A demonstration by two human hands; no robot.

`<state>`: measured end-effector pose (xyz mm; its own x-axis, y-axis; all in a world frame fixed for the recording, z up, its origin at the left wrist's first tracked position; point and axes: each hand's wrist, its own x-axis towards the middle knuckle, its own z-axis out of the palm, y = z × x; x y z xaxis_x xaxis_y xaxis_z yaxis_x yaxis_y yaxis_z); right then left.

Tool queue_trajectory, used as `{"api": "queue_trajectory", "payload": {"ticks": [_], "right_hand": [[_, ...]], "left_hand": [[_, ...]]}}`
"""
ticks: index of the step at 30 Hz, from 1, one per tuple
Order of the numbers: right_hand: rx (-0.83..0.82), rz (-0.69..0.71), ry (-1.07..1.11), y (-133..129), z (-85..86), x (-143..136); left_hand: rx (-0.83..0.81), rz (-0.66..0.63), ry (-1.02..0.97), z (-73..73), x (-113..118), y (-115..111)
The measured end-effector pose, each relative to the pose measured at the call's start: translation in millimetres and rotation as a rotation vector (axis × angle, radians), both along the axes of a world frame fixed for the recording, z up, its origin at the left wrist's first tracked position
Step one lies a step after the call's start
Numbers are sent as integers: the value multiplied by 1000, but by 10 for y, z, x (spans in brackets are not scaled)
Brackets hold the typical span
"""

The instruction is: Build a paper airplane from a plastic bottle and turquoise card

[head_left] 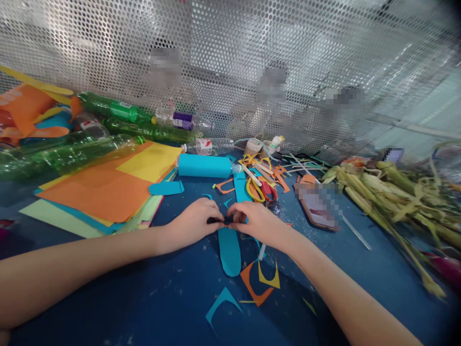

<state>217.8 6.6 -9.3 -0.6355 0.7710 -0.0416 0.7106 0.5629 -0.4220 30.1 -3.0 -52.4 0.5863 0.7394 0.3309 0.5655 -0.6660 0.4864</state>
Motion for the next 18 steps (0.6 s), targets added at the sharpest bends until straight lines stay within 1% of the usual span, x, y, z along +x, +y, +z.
{"api": "queue_trajectory", "payload": {"ticks": [7,14,18], "right_hand": [[55,31,-17,-3,-9,-3],[107,99,20,23,-79,47],[59,104,38,12,-83,58]], "left_hand": [[17,-19,13,-2,-2,11],[17,-26,-1,-25,-11,0],[29,-36,5,-32,-11,-12]]}}
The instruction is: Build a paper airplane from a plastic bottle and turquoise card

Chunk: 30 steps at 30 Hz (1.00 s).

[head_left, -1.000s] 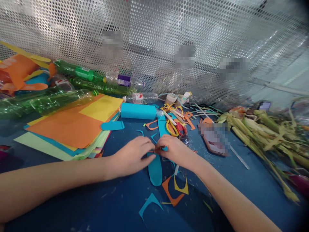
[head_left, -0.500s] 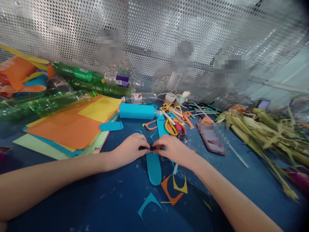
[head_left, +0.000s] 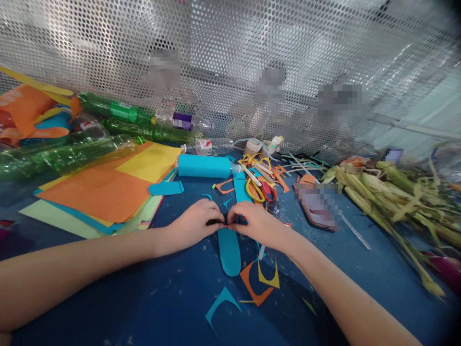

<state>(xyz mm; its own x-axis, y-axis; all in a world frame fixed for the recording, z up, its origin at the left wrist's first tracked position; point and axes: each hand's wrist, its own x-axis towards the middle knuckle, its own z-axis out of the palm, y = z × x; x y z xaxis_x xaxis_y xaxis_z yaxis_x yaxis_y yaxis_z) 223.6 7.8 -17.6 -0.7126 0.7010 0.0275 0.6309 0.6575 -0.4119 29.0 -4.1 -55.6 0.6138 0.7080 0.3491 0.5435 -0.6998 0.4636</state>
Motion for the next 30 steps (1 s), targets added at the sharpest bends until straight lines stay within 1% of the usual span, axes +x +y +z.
{"api": "queue_trajectory", "payload": {"ticks": [4,6,9,11,13,15,17,20,24,26,28,30], "right_hand": [[-102,-8,27,2,12,11],[-111,14,33,18,8,26],[-20,83,-15,36,2,41],[68,124,-71,26,12,32],[162,152,-152,-4,37,9],[254,165,-252,-42,66,-15],[318,167,-345,-78,83,-28],[345,158,-410,-112,64,-23],[358,133,-407,-128,-10,-2],[362,116,-430,-131,-13,12],[338,79,-410,-131,26,31],[284,18,-288,-128,87,52]], "left_hand": [[17,-32,32,5,4,-17],[37,-51,54,8,1,-22],[100,-97,107,16,-9,-22],[182,-144,168,24,-15,-22],[273,-199,248,35,-16,-25],[325,-229,308,44,-13,-29],[319,-216,327,52,-9,-33],[284,-177,310,64,-8,-42],[296,-225,347,96,-15,-65],[301,-249,356,105,-22,-77],[285,-234,318,98,-31,-81],[244,-187,244,83,-41,-74]]}}
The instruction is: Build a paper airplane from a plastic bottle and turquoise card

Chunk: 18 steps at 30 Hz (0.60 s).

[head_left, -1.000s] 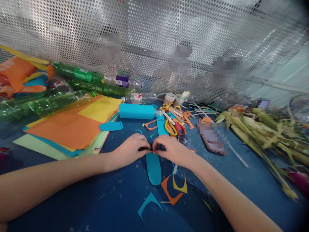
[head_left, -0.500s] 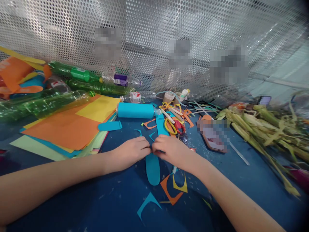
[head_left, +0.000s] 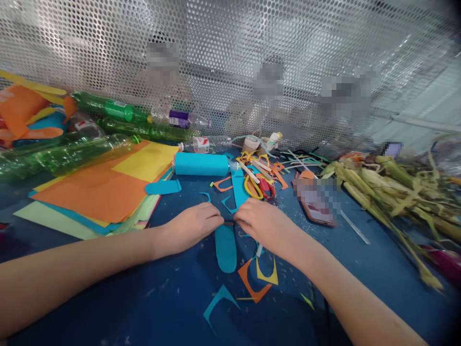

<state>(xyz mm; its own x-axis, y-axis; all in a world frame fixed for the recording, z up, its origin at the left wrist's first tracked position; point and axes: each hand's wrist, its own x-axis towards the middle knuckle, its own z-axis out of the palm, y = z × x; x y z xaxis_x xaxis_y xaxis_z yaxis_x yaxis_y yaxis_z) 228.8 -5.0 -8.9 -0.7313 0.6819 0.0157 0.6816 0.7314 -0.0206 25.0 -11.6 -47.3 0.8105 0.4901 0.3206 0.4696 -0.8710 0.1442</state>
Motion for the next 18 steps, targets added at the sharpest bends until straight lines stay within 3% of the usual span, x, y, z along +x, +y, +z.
{"api": "queue_trajectory", "payload": {"ticks": [3,7,10,13,15,18], "right_hand": [[-132,-74,229,14,66,17],[-288,-96,322,24,84,1],[-264,-108,369,6,112,-22],[-208,-130,408,-21,144,-47],[-165,-137,418,-31,143,-64],[-74,-121,425,-26,105,-87]], "left_hand": [[-53,47,-103,-17,-10,17],[-63,60,-227,-9,-9,22],[-116,125,-388,6,-7,14],[-356,219,-524,9,-11,15],[-512,229,-611,1,-14,23],[-580,205,-731,-17,-16,40]]}}
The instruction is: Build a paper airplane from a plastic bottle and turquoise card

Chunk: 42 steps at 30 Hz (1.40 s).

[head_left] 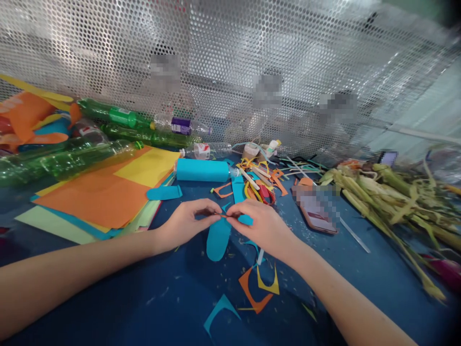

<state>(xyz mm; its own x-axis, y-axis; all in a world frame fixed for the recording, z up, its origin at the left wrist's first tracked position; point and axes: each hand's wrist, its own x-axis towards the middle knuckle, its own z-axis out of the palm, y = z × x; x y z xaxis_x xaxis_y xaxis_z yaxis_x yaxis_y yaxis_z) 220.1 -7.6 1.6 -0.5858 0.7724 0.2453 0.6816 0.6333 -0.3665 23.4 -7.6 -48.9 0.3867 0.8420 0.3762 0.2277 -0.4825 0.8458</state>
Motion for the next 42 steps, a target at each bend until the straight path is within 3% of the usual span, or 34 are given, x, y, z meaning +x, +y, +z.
{"api": "queue_trajectory", "payload": {"ticks": [5,10,14,16,19,22,25,29,34,38,42], "right_hand": [[171,71,-17,42,-65,-1],[219,97,-31,91,-127,20],[245,42,-67,149,-83,57],[231,-77,-81,182,27,154],[68,-302,-133,210,234,451],[-229,-335,-384,190,324,811],[-403,-343,-560,150,232,1013],[-374,-271,-605,109,85,982],[-394,-247,-491,32,237,1072],[-337,-294,-210,-30,446,1252],[-325,-333,109,-58,467,1033]], "left_hand": [[6,56,-74,-29,4,25],[-76,90,-135,-38,17,76],[-188,144,-174,-42,8,146],[-252,203,-224,-52,-7,183],[-308,259,-284,-59,-27,217],[-328,277,-285,-47,-32,219],[-350,289,-313,-34,-25,209],[-389,286,-346,-40,-16,208],[-444,276,-358,-51,-7,215],[-451,288,-358,-58,2,224],[-434,286,-389,-76,-5,241]]}}
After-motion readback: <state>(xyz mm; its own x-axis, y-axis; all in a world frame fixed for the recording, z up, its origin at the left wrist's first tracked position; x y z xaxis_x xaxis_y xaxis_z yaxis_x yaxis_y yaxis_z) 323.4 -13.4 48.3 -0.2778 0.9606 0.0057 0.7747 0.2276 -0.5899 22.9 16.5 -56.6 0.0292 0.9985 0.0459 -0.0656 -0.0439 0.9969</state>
